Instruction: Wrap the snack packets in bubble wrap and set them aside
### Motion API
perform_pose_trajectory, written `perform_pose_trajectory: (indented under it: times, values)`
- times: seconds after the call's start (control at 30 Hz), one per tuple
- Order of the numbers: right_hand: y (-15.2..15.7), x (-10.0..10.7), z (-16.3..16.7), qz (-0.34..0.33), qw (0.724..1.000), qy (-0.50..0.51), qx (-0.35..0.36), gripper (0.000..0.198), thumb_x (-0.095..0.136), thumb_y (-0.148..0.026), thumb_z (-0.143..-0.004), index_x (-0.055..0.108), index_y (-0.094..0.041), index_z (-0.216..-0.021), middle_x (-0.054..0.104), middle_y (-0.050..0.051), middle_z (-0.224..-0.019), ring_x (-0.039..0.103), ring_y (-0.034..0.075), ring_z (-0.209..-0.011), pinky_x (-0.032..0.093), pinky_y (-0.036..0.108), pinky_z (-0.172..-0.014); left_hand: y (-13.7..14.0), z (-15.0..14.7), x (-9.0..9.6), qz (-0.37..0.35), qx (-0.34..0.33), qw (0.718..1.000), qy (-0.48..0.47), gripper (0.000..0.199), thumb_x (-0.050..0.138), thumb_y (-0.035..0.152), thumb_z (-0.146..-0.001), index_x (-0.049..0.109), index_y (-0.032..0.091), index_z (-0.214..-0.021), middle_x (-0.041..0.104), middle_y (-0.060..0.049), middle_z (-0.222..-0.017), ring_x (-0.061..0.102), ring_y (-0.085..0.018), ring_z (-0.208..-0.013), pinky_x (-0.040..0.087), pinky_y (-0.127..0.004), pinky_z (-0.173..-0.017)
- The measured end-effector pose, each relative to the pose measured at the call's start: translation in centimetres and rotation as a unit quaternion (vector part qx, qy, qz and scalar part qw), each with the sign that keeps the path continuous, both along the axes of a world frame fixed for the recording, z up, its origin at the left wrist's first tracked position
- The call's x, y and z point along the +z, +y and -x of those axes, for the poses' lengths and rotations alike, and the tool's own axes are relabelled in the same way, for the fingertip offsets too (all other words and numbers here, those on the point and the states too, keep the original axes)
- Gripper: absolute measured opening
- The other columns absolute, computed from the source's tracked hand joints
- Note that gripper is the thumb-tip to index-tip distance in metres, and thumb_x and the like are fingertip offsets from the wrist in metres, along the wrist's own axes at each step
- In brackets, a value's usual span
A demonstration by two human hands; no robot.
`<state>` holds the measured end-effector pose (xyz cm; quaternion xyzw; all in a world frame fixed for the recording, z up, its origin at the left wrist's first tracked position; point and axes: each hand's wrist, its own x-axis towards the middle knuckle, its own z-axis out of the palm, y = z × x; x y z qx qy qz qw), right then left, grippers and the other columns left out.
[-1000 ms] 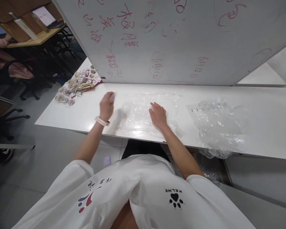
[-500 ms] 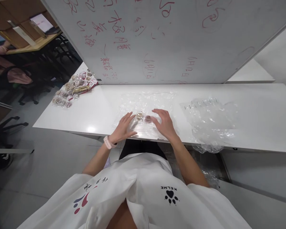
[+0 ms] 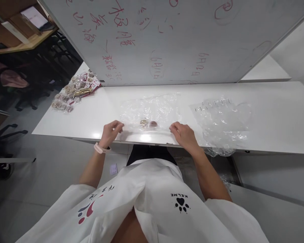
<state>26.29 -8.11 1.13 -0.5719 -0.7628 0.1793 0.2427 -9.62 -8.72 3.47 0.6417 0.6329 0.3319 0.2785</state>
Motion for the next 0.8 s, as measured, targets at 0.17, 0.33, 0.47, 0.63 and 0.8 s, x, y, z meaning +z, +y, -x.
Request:
perform_pose_trajectory:
  times: [0.17,0.33,0.47,0.63,0.8]
  values:
    - [6.5,0.8,1.8,-0.029,0.994,-0.081,-0.062,0.040,0.041,-0.048,-0.098,0.069,-0.019,-0.097,0.070,0.009,-0.081,0.063,0.028,-0.082,0.045,0.045,-0.083,5.8,-1.6,-0.7,-0.009,0.086,0.974,0.209,0.020,0.056,0.035,-0.091,0.065,0.020,-0.080,0.065,-0.006,-0.070,0.065,-0.026,-0.080,0.047,-0.044,-0.083]
    - [6.4,0.5,4.6,-0.145,0.984,-0.068,-0.079,0.044,0.032,-0.041,-0.102,0.068,-0.019,-0.114,0.065,0.016,-0.116,0.055,0.033,-0.113,0.038,0.055,-0.099,5.2,-4.3,-2.0,-0.166,0.060,0.956,0.234,0.022,0.048,0.023,-0.094,0.064,0.023,-0.110,0.067,-0.011,-0.116,0.056,-0.030,-0.118,0.038,-0.055,-0.104]
    - [4.0,-1.2,6.0,-0.068,0.990,-0.012,0.125,0.043,0.039,-0.048,-0.101,0.065,-0.024,-0.125,0.066,0.011,-0.122,0.057,0.028,-0.115,0.044,0.047,-0.099,2.8,-5.9,-3.5,-0.156,-0.206,0.949,0.183,0.033,0.052,0.037,-0.096,0.059,0.023,-0.124,0.062,-0.011,-0.131,0.052,-0.028,-0.129,0.042,-0.050,-0.106]
    - [5.3,-3.4,5.8,0.012,0.976,-0.015,0.218,0.064,0.051,-0.058,-0.094,0.042,-0.029,-0.149,0.044,0.006,-0.154,0.043,0.029,-0.136,0.036,0.049,-0.108,4.3,-6.0,-5.0,-0.098,-0.266,0.943,0.175,0.058,0.063,0.037,-0.090,0.044,0.019,-0.141,0.048,-0.015,-0.149,0.041,-0.029,-0.141,0.039,-0.048,-0.112]
    - [6.1,-2.9,5.3,0.005,0.989,0.016,0.149,0.037,0.039,-0.040,-0.101,0.065,-0.025,-0.124,0.070,0.006,-0.121,0.060,0.026,-0.111,0.039,0.045,-0.099,5.0,-6.0,-3.6,-0.057,-0.171,0.963,0.200,0.024,0.051,0.026,-0.096,0.059,0.018,-0.118,0.070,-0.011,-0.114,0.064,-0.026,-0.106,0.049,-0.040,-0.089]
